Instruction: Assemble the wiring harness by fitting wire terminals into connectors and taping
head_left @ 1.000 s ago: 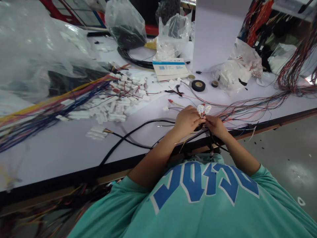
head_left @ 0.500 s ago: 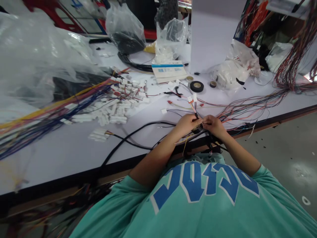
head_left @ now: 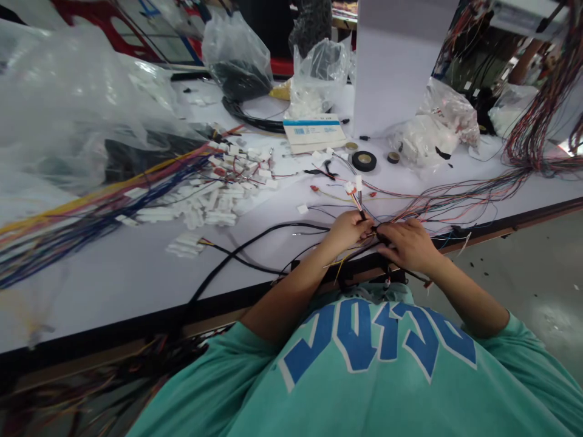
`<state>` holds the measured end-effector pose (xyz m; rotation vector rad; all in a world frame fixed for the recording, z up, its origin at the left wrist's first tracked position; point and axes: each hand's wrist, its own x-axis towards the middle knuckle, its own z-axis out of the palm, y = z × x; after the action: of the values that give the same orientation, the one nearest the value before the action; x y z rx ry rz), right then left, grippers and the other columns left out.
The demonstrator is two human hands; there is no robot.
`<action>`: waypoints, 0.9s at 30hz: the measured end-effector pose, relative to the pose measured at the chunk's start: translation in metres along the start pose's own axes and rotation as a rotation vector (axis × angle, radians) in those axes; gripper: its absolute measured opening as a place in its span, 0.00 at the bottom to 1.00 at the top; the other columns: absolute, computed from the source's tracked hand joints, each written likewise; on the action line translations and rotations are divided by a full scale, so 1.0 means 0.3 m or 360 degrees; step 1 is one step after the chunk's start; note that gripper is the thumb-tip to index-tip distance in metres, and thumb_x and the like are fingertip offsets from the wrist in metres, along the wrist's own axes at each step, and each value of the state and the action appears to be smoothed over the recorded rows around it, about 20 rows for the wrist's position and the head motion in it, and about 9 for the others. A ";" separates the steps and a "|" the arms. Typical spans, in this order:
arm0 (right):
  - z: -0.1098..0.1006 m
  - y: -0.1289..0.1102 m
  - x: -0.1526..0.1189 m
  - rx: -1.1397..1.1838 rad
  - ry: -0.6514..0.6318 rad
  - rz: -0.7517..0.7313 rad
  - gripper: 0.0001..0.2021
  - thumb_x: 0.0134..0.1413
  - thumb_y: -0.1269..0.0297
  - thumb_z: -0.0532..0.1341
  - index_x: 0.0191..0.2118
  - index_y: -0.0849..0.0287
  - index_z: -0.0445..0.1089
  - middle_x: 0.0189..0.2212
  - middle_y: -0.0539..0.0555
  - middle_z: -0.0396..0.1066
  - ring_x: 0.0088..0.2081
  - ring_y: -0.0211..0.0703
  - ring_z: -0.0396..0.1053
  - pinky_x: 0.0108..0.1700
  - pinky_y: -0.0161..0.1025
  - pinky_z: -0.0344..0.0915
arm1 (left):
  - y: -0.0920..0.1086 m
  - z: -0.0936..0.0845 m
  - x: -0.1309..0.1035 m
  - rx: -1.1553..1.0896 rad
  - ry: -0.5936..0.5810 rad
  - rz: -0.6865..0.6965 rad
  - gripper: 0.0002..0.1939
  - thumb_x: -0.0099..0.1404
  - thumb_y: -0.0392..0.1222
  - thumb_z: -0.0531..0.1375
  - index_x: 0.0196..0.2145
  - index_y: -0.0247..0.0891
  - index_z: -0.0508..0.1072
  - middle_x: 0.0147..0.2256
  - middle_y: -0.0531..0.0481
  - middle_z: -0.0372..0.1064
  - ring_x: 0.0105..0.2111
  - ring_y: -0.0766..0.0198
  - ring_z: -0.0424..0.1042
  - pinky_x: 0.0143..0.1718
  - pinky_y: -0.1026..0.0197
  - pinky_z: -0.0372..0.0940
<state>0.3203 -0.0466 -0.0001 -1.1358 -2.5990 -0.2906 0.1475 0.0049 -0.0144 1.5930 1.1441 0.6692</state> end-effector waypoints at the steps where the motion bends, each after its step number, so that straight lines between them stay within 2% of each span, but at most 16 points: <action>1: 0.005 0.014 0.008 -0.0030 -0.0034 0.0109 0.14 0.60 0.59 0.53 0.44 0.62 0.68 0.34 0.59 0.75 0.35 0.46 0.68 0.40 0.42 0.52 | 0.006 0.000 -0.006 0.0171 0.0034 0.0066 0.09 0.60 0.41 0.53 0.27 0.36 0.70 0.22 0.52 0.69 0.22 0.65 0.68 0.26 0.64 0.63; 3: 0.028 0.042 0.031 -0.0038 -0.0071 0.0245 0.12 0.60 0.62 0.53 0.43 0.61 0.69 0.35 0.60 0.75 0.35 0.47 0.69 0.41 0.43 0.51 | 0.022 0.001 -0.019 0.0594 0.0106 0.0191 0.10 0.62 0.40 0.52 0.31 0.35 0.72 0.28 0.47 0.73 0.29 0.61 0.72 0.32 0.62 0.64; 5: 0.063 0.066 0.058 0.0065 -0.0039 0.0254 0.11 0.59 0.68 0.52 0.43 0.61 0.70 0.37 0.59 0.76 0.37 0.47 0.69 0.42 0.43 0.52 | 0.039 0.005 -0.033 0.1018 0.0128 0.0262 0.11 0.64 0.38 0.51 0.35 0.34 0.73 0.32 0.43 0.75 0.34 0.56 0.74 0.36 0.59 0.65; 7: 0.101 0.084 0.083 0.0241 0.0051 0.0215 0.12 0.58 0.71 0.52 0.43 0.60 0.71 0.39 0.58 0.76 0.41 0.46 0.70 0.43 0.43 0.54 | 0.053 0.008 -0.046 0.1339 0.0069 0.0316 0.12 0.65 0.37 0.51 0.37 0.32 0.73 0.34 0.39 0.75 0.37 0.54 0.74 0.37 0.58 0.64; 10: 0.146 0.104 0.109 0.0476 0.0159 0.0208 0.10 0.57 0.69 0.54 0.39 0.57 0.73 0.38 0.56 0.76 0.45 0.46 0.69 0.47 0.44 0.57 | 0.067 0.007 -0.059 0.1619 -0.0031 0.0447 0.13 0.65 0.33 0.50 0.41 0.32 0.73 0.34 0.40 0.75 0.38 0.56 0.74 0.37 0.59 0.64; 13: 0.172 0.119 0.121 0.0692 0.0154 0.0212 0.07 0.56 0.66 0.57 0.35 0.57 0.74 0.36 0.56 0.76 0.42 0.46 0.69 0.48 0.45 0.60 | 0.084 -0.003 -0.058 0.1796 -0.0132 0.0624 0.13 0.65 0.32 0.51 0.43 0.32 0.73 0.36 0.41 0.74 0.38 0.58 0.73 0.35 0.60 0.64; 16: 0.185 0.128 0.126 0.1016 0.0110 0.0208 0.06 0.54 0.65 0.58 0.33 0.58 0.72 0.35 0.57 0.75 0.37 0.43 0.69 0.43 0.43 0.64 | 0.112 -0.019 -0.033 0.1855 -0.0189 0.0806 0.12 0.65 0.34 0.52 0.39 0.34 0.75 0.37 0.42 0.73 0.41 0.57 0.71 0.36 0.60 0.63; 19: 0.197 0.129 0.132 0.1288 0.0139 0.0377 0.07 0.51 0.63 0.59 0.27 0.59 0.69 0.29 0.54 0.72 0.33 0.42 0.68 0.38 0.40 0.66 | 0.142 -0.040 0.014 0.1828 -0.0111 0.0928 0.09 0.62 0.39 0.57 0.36 0.35 0.77 0.40 0.42 0.72 0.47 0.53 0.67 0.40 0.58 0.62; 21: 0.207 0.125 0.138 0.1420 0.0194 0.0517 0.08 0.48 0.60 0.61 0.25 0.59 0.66 0.25 0.52 0.70 0.30 0.40 0.66 0.36 0.39 0.65 | 0.152 -0.052 0.046 0.1770 -0.0133 0.0894 0.10 0.60 0.41 0.60 0.38 0.36 0.76 0.44 0.43 0.71 0.50 0.53 0.65 0.44 0.57 0.61; 24: 0.220 0.114 0.142 0.1597 0.0222 0.0700 0.08 0.46 0.60 0.61 0.28 0.59 0.66 0.25 0.50 0.69 0.29 0.38 0.65 0.35 0.37 0.65 | 0.139 -0.065 0.078 0.1593 -0.0257 0.0758 0.11 0.62 0.41 0.58 0.40 0.36 0.76 0.49 0.44 0.69 0.50 0.56 0.67 0.48 0.58 0.61; 27: 0.217 0.102 0.123 0.1583 0.0283 0.0897 0.07 0.45 0.65 0.59 0.32 0.60 0.67 0.27 0.51 0.70 0.29 0.37 0.66 0.34 0.36 0.65 | 0.096 -0.073 0.087 0.1364 -0.0321 0.0629 0.11 0.64 0.40 0.55 0.38 0.34 0.76 0.46 0.43 0.72 0.44 0.58 0.71 0.45 0.60 0.63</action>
<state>0.3071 0.0182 -0.0464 -1.2440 -1.7267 0.8690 0.1491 0.0369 0.0168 2.5911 1.0225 0.2358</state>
